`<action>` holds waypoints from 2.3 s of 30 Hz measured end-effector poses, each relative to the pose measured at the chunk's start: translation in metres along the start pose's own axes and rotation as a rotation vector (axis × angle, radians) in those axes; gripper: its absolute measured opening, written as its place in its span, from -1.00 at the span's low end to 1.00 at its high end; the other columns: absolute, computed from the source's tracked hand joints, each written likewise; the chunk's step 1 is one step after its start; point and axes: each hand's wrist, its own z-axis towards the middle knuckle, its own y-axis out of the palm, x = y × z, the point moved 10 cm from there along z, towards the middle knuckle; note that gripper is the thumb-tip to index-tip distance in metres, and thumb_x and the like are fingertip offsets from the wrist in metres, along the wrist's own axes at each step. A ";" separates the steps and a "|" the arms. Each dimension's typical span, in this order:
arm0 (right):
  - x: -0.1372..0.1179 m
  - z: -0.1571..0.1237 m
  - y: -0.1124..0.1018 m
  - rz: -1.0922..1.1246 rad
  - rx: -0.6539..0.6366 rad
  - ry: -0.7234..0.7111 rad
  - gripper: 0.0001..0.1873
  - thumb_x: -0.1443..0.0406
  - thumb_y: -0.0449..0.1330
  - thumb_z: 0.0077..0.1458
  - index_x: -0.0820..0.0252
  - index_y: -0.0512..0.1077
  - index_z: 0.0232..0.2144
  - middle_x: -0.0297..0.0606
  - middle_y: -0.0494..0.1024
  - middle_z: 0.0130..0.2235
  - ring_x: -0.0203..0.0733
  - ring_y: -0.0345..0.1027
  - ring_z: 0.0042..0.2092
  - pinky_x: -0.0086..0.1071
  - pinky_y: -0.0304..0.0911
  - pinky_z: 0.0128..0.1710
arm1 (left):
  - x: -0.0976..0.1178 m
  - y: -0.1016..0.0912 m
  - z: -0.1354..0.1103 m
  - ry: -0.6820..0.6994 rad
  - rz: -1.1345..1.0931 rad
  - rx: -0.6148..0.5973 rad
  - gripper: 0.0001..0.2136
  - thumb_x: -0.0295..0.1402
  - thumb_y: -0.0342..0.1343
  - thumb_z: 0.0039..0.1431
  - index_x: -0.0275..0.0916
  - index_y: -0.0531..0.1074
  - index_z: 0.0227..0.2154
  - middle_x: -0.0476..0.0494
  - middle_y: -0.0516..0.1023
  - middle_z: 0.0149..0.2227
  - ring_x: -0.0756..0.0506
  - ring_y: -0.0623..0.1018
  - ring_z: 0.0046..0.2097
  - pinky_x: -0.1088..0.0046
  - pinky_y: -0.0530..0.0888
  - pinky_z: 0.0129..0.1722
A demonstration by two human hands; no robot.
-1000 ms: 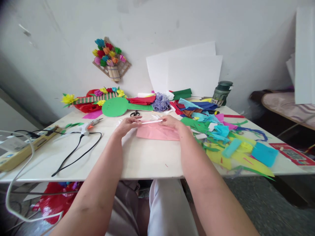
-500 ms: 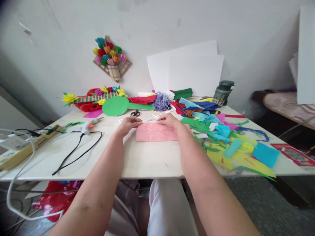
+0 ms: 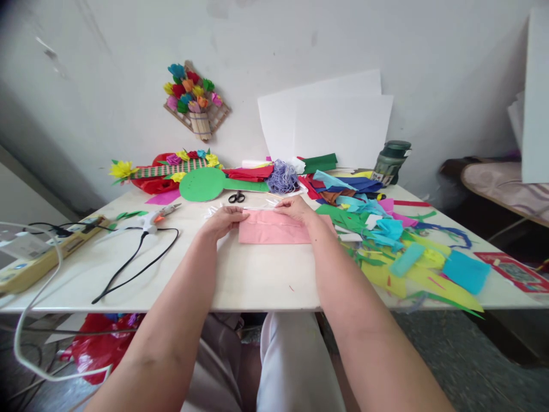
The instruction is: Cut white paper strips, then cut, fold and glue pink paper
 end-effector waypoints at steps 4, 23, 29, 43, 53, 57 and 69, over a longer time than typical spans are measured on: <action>-0.003 0.000 0.002 -0.013 0.000 -0.010 -0.77 0.22 0.25 -0.22 0.25 0.55 -0.48 -0.23 0.57 -0.43 -0.20 0.39 -0.38 -0.38 0.25 -0.33 | -0.002 -0.005 0.002 -0.009 0.005 0.048 -0.69 -0.33 0.36 -0.40 -0.34 0.43 -0.53 -0.03 0.46 -0.55 0.04 0.44 -0.51 0.50 0.37 -0.44; 0.007 0.000 0.012 -0.007 -0.043 0.078 -0.81 0.28 0.25 -0.26 0.25 0.54 -0.49 -0.25 0.56 -0.44 -0.24 0.36 -0.42 -0.39 0.23 -0.35 | -0.001 -0.005 -0.002 -0.029 -0.055 0.063 -0.64 -0.39 0.37 -0.44 -0.33 0.45 -0.45 -0.04 0.48 -0.54 0.03 0.46 -0.50 0.48 0.38 -0.43; 0.004 -0.003 0.012 -0.001 -0.038 0.098 -0.81 0.25 0.26 -0.27 0.24 0.53 -0.52 -0.27 0.55 -0.46 -0.24 0.34 -0.43 -0.40 0.21 -0.37 | 0.000 -0.008 0.000 0.003 -0.032 0.085 -0.70 -0.29 0.36 -0.38 -0.32 0.46 -0.52 -0.04 0.47 -0.54 0.03 0.44 -0.50 0.48 0.36 -0.43; 0.015 -0.002 0.003 -0.055 -0.103 0.146 -0.48 -0.12 0.12 -0.22 0.25 0.36 -0.68 -0.44 0.14 -0.68 -0.38 0.00 -0.56 -0.45 -0.08 -0.54 | 0.000 -0.023 0.005 0.039 0.009 0.124 -0.69 -0.28 0.36 -0.41 -0.32 0.47 -0.54 -0.05 0.47 -0.54 0.05 0.42 -0.51 0.51 0.34 -0.46; 0.010 -0.004 0.011 -0.097 -0.190 0.109 -0.58 0.01 0.16 -0.21 0.23 0.23 -0.73 -0.48 0.01 -0.66 -0.43 -0.13 -0.56 -0.46 -0.21 -0.56 | 0.000 -0.024 0.002 0.003 0.020 0.152 -0.68 -0.29 0.37 -0.44 -0.32 0.45 -0.55 -0.06 0.48 -0.54 0.02 0.45 -0.50 0.49 0.36 -0.45; 0.013 -0.004 0.011 -0.061 -0.180 0.140 -0.65 0.07 0.19 -0.24 0.27 0.35 -0.66 -0.47 0.11 -0.64 -0.42 -0.07 -0.54 -0.47 -0.16 -0.55 | -0.003 -0.023 0.003 -0.013 -0.011 0.130 -0.67 -0.31 0.37 -0.44 -0.33 0.44 -0.54 -0.04 0.47 -0.55 0.02 0.45 -0.49 0.49 0.37 -0.44; 0.000 -0.007 0.010 -0.001 -0.184 0.121 -0.64 0.08 0.21 -0.23 0.31 0.47 -0.55 -0.41 0.35 -0.58 -0.37 0.14 -0.49 -0.47 0.05 -0.45 | 0.004 -0.015 0.002 0.039 -0.075 0.043 -0.73 -0.35 0.34 -0.36 -0.35 0.40 -0.57 0.01 0.41 -0.61 0.09 0.38 -0.57 0.57 0.26 -0.56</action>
